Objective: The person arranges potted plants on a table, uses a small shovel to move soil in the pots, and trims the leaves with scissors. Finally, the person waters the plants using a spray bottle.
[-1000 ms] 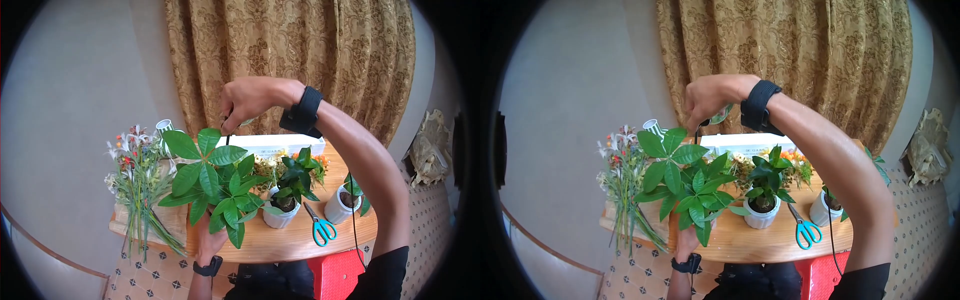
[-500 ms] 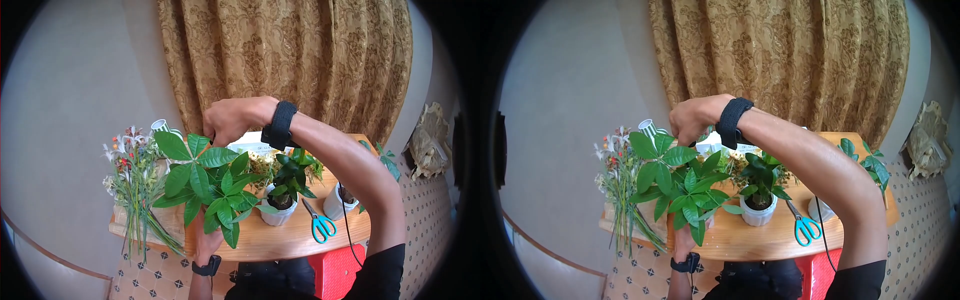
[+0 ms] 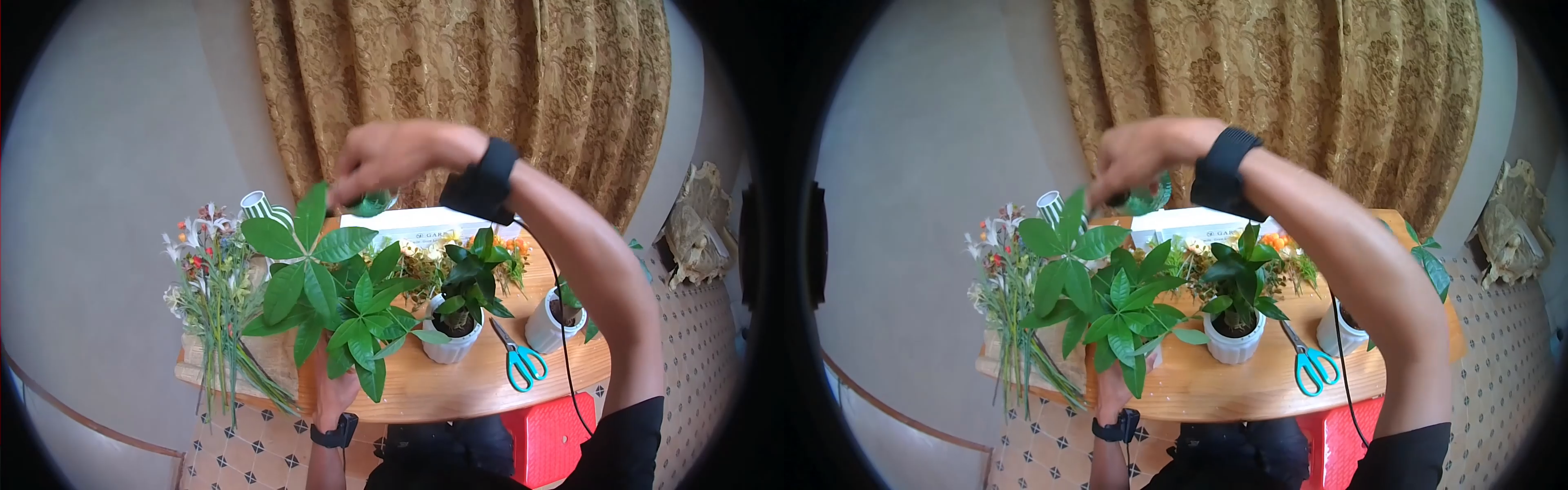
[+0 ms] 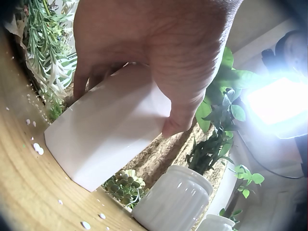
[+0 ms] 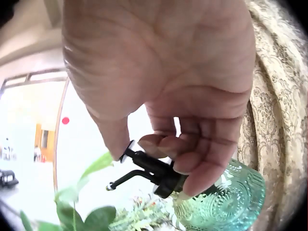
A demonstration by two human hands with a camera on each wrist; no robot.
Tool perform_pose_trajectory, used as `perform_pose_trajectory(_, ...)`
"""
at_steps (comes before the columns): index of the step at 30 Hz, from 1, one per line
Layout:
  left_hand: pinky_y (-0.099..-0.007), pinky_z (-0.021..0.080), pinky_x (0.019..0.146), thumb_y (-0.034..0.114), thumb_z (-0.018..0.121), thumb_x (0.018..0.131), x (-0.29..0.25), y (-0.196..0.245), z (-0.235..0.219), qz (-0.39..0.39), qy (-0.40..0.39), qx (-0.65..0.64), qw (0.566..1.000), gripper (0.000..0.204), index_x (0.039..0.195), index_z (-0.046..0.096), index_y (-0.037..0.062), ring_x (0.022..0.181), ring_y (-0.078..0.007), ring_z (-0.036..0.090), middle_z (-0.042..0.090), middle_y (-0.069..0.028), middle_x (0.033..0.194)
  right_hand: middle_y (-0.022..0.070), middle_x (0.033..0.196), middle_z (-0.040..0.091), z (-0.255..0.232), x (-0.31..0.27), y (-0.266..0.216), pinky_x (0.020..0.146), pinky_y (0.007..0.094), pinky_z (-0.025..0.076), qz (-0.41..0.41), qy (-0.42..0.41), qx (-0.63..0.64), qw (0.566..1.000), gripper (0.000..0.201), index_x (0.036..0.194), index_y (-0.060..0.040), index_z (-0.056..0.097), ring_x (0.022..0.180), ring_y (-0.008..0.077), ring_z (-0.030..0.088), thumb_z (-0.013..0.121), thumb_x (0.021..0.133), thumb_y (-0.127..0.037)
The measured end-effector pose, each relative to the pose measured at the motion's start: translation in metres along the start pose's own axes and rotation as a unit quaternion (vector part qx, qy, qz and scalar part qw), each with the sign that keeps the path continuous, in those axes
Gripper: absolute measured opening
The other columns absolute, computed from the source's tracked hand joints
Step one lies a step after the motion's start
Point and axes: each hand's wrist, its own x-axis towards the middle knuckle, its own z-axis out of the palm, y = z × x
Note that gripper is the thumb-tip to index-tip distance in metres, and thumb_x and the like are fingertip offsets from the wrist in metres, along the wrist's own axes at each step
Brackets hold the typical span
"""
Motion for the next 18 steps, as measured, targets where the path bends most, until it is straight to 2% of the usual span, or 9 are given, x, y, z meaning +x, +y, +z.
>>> perform_pose_trajectory(2,-0.0438,0.047,0.095,0.016,0.079,0.082,0.002,-0.012,0.001,0.036,0.009,0.028,0.999,0.048,0.123,0.059,0.0010,0.111,-0.0330,0.058,0.060,-0.0167,0.124,0.0079,0.073,0.065,-0.020,-0.020,0.010,0.059,0.0307,0.055,0.041,0.071,0.106,0.991,0.068,0.089,0.0000,0.075,0.059,0.0168,0.063,0.066,0.087,-0.068)
perform_pose_trajectory(4,-0.0395,0.052,0.091,0.018,0.081,0.081,0.002,-0.019,0.002,0.071,0.010,0.063,0.995,0.051,0.124,0.060,-0.0001,0.105,-0.0250,0.065,0.066,-0.0131,0.119,-0.0008,0.060,0.051,-0.034,-0.055,0.007,0.059,0.0270,0.052,0.063,0.183,0.202,0.960,0.061,0.073,-0.0054,0.067,0.059,0.0105,0.058,0.068,0.088,-0.064)
perform_pose_trajectory(5,-0.0392,0.052,0.091,0.017,0.082,0.081,0.003,-0.018,0.001,0.077,0.019,0.058,0.995,0.050,0.124,0.060,0.0001,0.105,-0.0247,0.065,0.067,-0.0127,0.118,-0.0045,0.061,0.047,-0.032,-0.071,0.004,0.057,0.0253,0.049,0.101,0.309,0.182,0.928,0.053,0.070,-0.0116,0.060,0.058,0.0079,0.055,0.067,0.092,-0.059)
perform_pose_trajectory(6,-0.0390,0.052,0.091,0.017,0.082,0.081,0.003,-0.019,0.002,0.079,0.021,0.053,0.995,0.050,0.123,0.060,0.0002,0.105,-0.0246,0.065,0.067,-0.0125,0.118,-0.0059,0.063,0.047,-0.047,-0.083,0.024,0.055,0.0244,0.048,0.053,0.263,0.236,0.934,0.053,0.072,-0.0134,0.056,0.055,0.0076,0.053,0.062,0.094,-0.061)
perform_pose_trajectory(7,-0.0389,0.052,0.091,0.016,0.082,0.081,0.004,-0.020,0.002,0.082,0.023,0.047,0.995,0.050,0.123,0.060,0.0003,0.105,-0.0244,0.065,0.067,-0.0123,0.118,-0.0078,0.062,0.043,-0.049,-0.102,0.020,0.048,0.0244,0.042,0.035,0.303,0.299,0.904,0.050,0.068,-0.0165,0.050,0.051,0.0059,0.046,0.057,0.100,-0.054)
perform_pose_trajectory(9,-0.0380,0.052,0.090,0.015,0.082,0.080,0.003,-0.024,0.003,0.063,0.029,0.020,0.997,0.051,0.124,0.060,0.0003,0.105,-0.0241,0.065,0.067,-0.0119,0.118,-0.0095,0.069,0.042,-0.056,-0.111,0.005,0.062,0.0251,0.036,0.114,0.220,0.326,0.912,0.046,0.078,-0.0176,0.057,0.061,0.0065,0.038,0.044,0.107,-0.051)
perform_pose_trajectory(10,-0.0377,0.052,0.090,0.015,0.082,0.080,0.002,-0.027,0.004,0.056,0.030,0.009,0.998,0.052,0.124,0.059,0.0003,0.105,-0.0240,0.065,0.067,-0.0117,0.118,-0.0091,0.068,0.041,-0.059,-0.129,0.008,0.063,0.0259,0.039,0.092,0.231,0.384,0.889,0.042,0.079,-0.0182,0.051,0.060,0.0072,0.038,0.041,0.109,-0.046)
perform_pose_trajectory(14,-0.0367,0.053,0.088,0.014,0.083,0.079,0.003,-0.020,0.003,0.045,0.044,-0.017,0.998,0.044,0.117,0.063,0.0008,0.101,-0.0223,0.066,0.069,-0.0101,0.112,-0.0052,0.066,0.046,-0.004,-0.215,-0.019,0.058,0.0278,0.040,0.105,0.298,0.360,0.878,0.036,0.075,-0.0143,0.054,0.057,0.0105,0.044,0.055,0.100,-0.039)
perform_pose_trajectory(18,-0.0357,0.052,0.085,0.014,0.083,0.078,0.008,0.007,-0.004,0.071,0.062,-0.005,0.996,0.036,0.108,0.067,0.0014,0.094,-0.0206,0.067,0.071,-0.0093,0.102,-0.0013,0.063,0.050,0.079,-0.274,-0.054,0.054,0.0297,0.040,0.162,0.239,0.323,0.901,0.033,0.070,-0.0104,0.056,0.054,0.0137,0.049,0.069,0.091,-0.033)
